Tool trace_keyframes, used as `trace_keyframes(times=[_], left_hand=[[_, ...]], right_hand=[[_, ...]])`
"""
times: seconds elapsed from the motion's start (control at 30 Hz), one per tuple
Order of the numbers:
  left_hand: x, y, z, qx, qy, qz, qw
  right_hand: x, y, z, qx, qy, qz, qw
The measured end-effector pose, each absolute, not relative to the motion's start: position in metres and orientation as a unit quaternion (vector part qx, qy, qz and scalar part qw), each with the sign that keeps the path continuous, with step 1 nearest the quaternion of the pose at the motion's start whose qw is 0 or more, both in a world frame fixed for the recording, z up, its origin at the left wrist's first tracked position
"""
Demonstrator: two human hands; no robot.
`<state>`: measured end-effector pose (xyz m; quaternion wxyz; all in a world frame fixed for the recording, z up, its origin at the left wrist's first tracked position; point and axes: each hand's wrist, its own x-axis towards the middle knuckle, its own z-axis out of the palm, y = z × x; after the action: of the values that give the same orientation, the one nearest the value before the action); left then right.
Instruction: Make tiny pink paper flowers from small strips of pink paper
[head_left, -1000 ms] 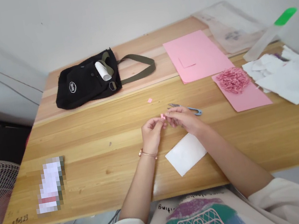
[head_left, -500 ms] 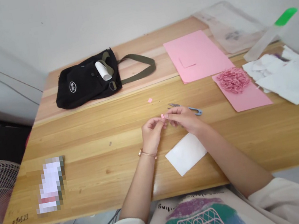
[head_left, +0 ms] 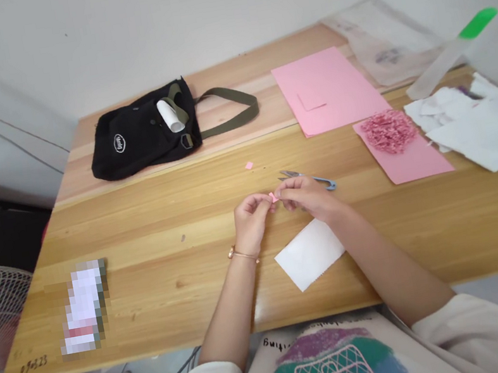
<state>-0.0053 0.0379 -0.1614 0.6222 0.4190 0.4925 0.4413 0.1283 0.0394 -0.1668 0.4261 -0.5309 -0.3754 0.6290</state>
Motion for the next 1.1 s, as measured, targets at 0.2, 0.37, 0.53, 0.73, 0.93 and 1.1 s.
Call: trace_keyframes(times=[0.2, 0.37, 0.53, 0.73, 0.93, 1.1], left_hand=[[-0.0048, 0.0384, -0.1631, 0.418, 0.492, 0.444, 0.621], [-0.0046, 0.0388, -0.163, 0.419, 0.498, 0.442, 0.618], [-0.0045, 0.0384, -0.1634, 0.424, 0.495, 0.442, 0.616], [-0.0041, 0.0382, -0.1633, 0.422, 0.498, 0.443, 0.614], [-0.0041, 0.039, -0.1637, 0.414, 0.497, 0.453, 0.614], [-0.0044, 0.0392, -0.1639, 0.414, 0.5, 0.458, 0.607]], right_hand=[[0.1278, 0.0387, -0.1672, -0.519, -0.37, 0.632, 0.441], [0.1273, 0.039, -0.1665, -0.521, -0.371, 0.632, 0.436], [0.127, 0.0393, -0.1657, -0.521, -0.37, 0.633, 0.438], [0.1268, 0.0396, -0.1675, -0.519, -0.371, 0.631, 0.441], [0.1282, 0.0399, -0.1712, -0.493, -0.36, 0.646, 0.458], [0.1274, 0.0379, -0.1676, -0.505, -0.376, 0.64, 0.44]])
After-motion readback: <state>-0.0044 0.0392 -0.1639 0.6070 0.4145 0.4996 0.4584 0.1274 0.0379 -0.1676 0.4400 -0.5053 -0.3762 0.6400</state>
